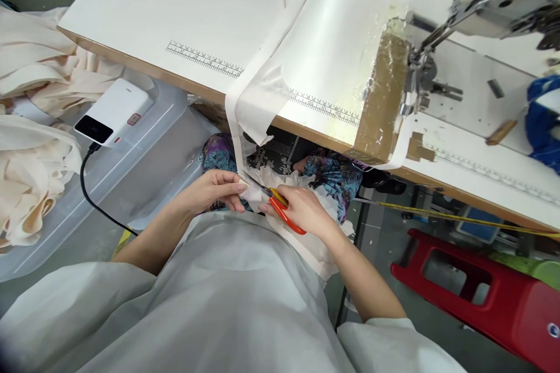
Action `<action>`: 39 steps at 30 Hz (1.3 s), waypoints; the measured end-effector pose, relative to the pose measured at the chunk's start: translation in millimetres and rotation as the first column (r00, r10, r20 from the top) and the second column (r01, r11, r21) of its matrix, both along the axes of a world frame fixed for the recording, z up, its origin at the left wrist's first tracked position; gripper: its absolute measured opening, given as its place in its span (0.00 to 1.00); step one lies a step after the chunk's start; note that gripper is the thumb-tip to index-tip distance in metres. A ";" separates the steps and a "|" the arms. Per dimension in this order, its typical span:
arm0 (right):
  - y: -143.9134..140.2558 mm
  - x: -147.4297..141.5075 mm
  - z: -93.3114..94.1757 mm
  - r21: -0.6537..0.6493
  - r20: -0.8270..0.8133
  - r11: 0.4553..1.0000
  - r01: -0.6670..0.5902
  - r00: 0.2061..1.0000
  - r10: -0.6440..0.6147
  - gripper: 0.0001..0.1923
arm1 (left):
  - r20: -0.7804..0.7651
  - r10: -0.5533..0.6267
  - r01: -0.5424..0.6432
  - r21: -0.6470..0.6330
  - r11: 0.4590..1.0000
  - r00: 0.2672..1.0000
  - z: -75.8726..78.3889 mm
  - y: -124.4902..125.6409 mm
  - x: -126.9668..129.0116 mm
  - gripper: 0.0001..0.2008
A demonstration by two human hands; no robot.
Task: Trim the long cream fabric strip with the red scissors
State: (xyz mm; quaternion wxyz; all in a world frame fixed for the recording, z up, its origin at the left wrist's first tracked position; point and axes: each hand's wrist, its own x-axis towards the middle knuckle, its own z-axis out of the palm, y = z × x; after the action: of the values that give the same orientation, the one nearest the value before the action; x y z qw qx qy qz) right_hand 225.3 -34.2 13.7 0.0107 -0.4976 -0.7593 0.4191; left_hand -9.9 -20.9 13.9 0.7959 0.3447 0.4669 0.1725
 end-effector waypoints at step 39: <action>-25.9 17.0 23.8 0.106 -0.574 0.744 0.659 0.652 -0.496 0.08 | -0.627 0.576 0.458 0.778 0.429 0.525 63.1 184.7 48.1 0.06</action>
State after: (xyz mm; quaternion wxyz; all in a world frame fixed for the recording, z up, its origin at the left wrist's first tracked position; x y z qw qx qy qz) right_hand 242.3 -60.1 37.5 0.4227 -0.5779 -0.5816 0.3861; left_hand 38.2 163.8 77.0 0.1330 0.7262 0.6324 0.2344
